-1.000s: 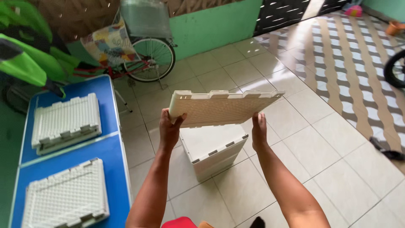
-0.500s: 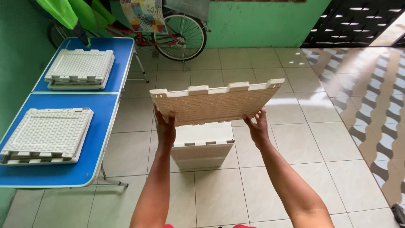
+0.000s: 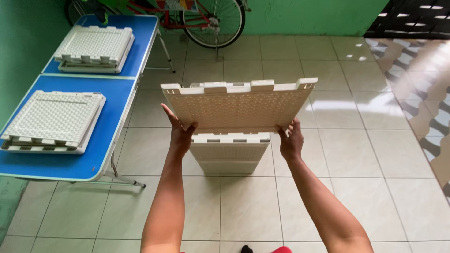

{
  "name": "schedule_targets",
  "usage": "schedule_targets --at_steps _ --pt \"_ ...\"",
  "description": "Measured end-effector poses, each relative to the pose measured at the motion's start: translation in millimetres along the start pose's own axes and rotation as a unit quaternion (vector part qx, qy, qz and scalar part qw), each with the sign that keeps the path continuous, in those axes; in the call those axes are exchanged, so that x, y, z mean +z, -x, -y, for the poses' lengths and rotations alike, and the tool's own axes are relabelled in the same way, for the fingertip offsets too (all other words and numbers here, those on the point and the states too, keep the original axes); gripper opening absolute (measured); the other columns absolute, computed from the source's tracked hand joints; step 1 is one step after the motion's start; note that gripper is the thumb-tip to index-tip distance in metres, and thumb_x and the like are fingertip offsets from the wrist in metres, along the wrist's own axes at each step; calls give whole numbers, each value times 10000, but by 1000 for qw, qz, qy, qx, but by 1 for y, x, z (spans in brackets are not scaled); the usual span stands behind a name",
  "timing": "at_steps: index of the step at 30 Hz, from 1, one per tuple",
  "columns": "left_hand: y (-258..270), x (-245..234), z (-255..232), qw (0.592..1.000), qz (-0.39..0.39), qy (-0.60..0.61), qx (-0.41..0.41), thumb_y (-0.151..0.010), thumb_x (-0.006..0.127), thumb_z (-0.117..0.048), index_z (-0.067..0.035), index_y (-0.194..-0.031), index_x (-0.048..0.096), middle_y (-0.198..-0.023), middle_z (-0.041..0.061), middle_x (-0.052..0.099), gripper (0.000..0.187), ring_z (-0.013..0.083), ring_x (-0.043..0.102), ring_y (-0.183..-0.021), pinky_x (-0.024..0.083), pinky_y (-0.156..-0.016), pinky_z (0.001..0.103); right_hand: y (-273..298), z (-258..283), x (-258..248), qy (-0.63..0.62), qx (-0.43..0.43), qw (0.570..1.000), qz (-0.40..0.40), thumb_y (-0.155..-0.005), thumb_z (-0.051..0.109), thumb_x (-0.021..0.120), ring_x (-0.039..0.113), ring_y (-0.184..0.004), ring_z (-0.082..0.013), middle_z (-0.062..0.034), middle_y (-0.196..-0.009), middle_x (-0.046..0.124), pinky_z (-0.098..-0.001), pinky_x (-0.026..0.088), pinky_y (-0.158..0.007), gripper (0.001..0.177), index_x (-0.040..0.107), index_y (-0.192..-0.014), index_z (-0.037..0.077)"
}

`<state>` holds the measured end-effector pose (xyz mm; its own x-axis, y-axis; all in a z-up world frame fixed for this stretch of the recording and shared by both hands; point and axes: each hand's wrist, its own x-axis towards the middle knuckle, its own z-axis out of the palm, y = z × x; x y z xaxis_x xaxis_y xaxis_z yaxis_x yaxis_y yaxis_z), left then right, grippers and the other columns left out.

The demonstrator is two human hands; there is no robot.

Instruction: The person assembles a modular storage cabinet by stacking and interlocking multiple plastic panels. They pick up each panel from a blue table, align the edges, and press them together to form a vertical stack. The process continues until a multi-tiered cabinet is formed.

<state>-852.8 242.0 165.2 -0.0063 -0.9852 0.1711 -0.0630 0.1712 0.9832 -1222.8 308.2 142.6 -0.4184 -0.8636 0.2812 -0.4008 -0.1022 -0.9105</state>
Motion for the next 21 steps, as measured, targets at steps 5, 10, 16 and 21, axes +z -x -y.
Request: schedule_targets --at_steps 5,10,16,21 --pt "3 -3 61 991 -41 -99 85 -1013 656 -133 -222 -1661 8 -1652 195 439 921 347 463 -1513 450 -1204 462 -3 -43 30 -40 -35 998 -16 -974 139 750 662 -1144 -194 -87 -1264 666 -335 581 -914 600 449 -1494 129" --pt "5 -10 100 981 -59 -116 144 -1028 629 -477 -219 -1657 -80 -1696 214 318 982 379 505 -1461 490 -1145 482 13 -87 55 -84 -55 995 -7 -971 166 742 668 -1112 -182 -70 -1248 646 -332 619 -916 621 442 -1515 143" --pt "-4 -17 147 975 -55 -100 191 -989 592 -618 -220 -1635 -149 -1724 233 218 1060 395 580 -1390 582 -1067 500 11 -125 69 -103 -30 994 -9 -960 216 689 674 -938 -154 -45 -1123 604 -363 653 -685 654 414 -1552 177" --pt "-23 -15 176 956 -70 -81 274 -1070 627 -595 -221 -1699 -62 -1757 239 274 1005 403 502 -1508 497 -1136 491 4 -142 72 -52 -199 979 -12 -1053 229 737 623 -989 -144 -59 -1171 635 -312 610 -816 667 391 -1610 106"
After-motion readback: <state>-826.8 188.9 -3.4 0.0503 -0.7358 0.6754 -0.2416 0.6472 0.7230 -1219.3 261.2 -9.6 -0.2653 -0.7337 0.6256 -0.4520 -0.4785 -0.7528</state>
